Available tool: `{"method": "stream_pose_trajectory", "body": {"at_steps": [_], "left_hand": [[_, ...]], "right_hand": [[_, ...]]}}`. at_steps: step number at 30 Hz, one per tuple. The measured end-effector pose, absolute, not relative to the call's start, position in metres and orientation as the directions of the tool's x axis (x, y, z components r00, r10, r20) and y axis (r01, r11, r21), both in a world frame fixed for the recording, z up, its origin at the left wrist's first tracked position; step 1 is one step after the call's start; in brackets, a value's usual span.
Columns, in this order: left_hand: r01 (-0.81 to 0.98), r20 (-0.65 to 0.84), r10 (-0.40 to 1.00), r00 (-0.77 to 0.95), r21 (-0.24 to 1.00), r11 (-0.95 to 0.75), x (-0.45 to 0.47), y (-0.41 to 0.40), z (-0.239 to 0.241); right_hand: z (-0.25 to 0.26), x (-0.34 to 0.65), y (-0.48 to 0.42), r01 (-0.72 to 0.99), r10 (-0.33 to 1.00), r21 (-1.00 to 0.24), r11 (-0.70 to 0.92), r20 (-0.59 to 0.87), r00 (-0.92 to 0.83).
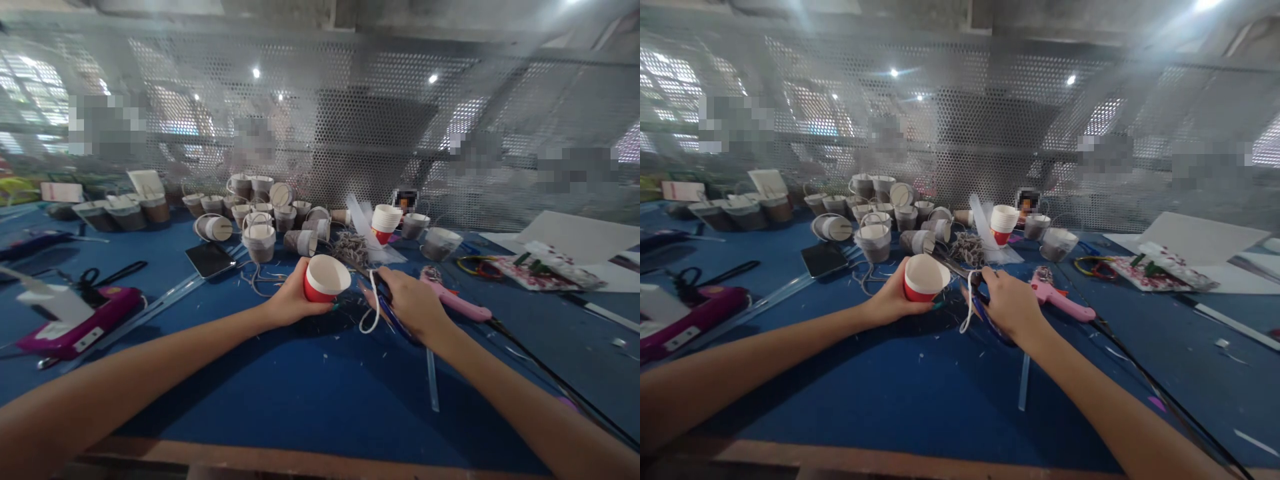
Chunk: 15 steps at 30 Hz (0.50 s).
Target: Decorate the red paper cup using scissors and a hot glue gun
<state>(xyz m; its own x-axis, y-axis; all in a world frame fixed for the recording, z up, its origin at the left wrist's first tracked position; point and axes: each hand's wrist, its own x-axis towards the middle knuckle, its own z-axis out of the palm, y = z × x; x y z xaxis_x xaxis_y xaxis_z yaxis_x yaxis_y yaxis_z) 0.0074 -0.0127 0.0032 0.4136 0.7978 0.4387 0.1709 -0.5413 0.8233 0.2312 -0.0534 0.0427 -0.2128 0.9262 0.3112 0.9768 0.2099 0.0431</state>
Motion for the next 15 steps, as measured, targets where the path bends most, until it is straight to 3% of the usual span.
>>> {"method": "stream_pose_trajectory", "body": {"at_steps": [4, 15], "left_hand": [[0.141, 0.42, 0.805, 0.418, 0.846, -0.514, 0.0077, -0.0129, 0.0045], [0.146, 0.426, 0.772, 0.472, 0.825, -0.545, 0.0055, -0.0124, 0.0031]], "right_hand": [[0.0414, 0.2334, -0.0522, 0.974, 0.934, 0.118, 0.194, 0.282, -0.22], [0.045, 0.2326, -0.0541, 0.952, 0.939, 0.161, 0.259, 0.187, -0.287]]}}
